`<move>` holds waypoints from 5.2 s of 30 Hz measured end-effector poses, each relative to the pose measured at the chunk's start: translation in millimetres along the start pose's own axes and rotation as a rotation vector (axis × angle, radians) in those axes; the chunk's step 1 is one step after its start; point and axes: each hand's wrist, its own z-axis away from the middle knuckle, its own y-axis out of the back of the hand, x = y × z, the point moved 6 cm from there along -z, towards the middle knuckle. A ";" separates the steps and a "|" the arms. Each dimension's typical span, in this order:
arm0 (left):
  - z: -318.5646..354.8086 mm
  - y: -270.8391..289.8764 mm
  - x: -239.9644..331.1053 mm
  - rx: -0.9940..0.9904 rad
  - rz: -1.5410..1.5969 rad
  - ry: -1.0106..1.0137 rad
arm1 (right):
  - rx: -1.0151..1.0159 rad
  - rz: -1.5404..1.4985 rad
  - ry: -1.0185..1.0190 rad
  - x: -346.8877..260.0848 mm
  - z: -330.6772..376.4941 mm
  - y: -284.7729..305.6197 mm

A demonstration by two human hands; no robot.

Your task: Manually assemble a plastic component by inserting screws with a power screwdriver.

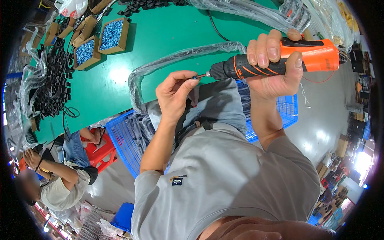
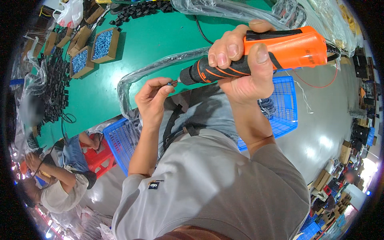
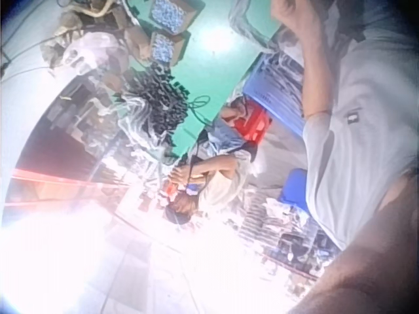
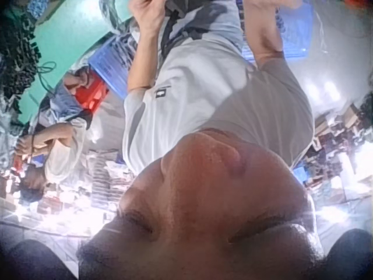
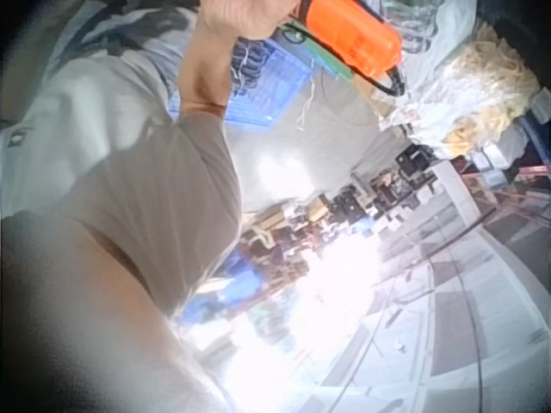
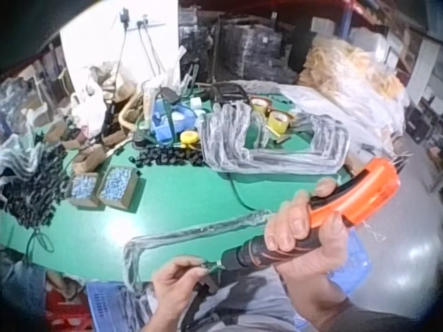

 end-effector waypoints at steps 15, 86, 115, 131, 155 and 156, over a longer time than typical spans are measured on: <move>-7.3 3.0 -3.6 -0.159 -0.347 -0.122 | 0.042 0.025 -0.075 19.1 7.7 5.3; -83.1 14.3 -28.2 -0.009 -1.091 -0.524 | 0.064 0.481 -0.043 101.6 -33.4 10.4; -85.6 15.0 -29.7 -0.006 -1.103 -0.453 | 0.036 0.490 -0.147 124.7 -34.8 19.2; -88.0 18.6 -29.6 0.024 -1.091 -0.508 | -0.350 0.560 -0.244 150.9 -38.6 6.5; -127.7 84.2 47.9 0.319 -1.211 -0.668 | -0.157 0.436 -0.297 65.4 14.0 13.3; -144.3 111.3 58.3 0.414 -1.350 -0.594 | -0.155 0.438 -0.290 62.2 20.2 14.0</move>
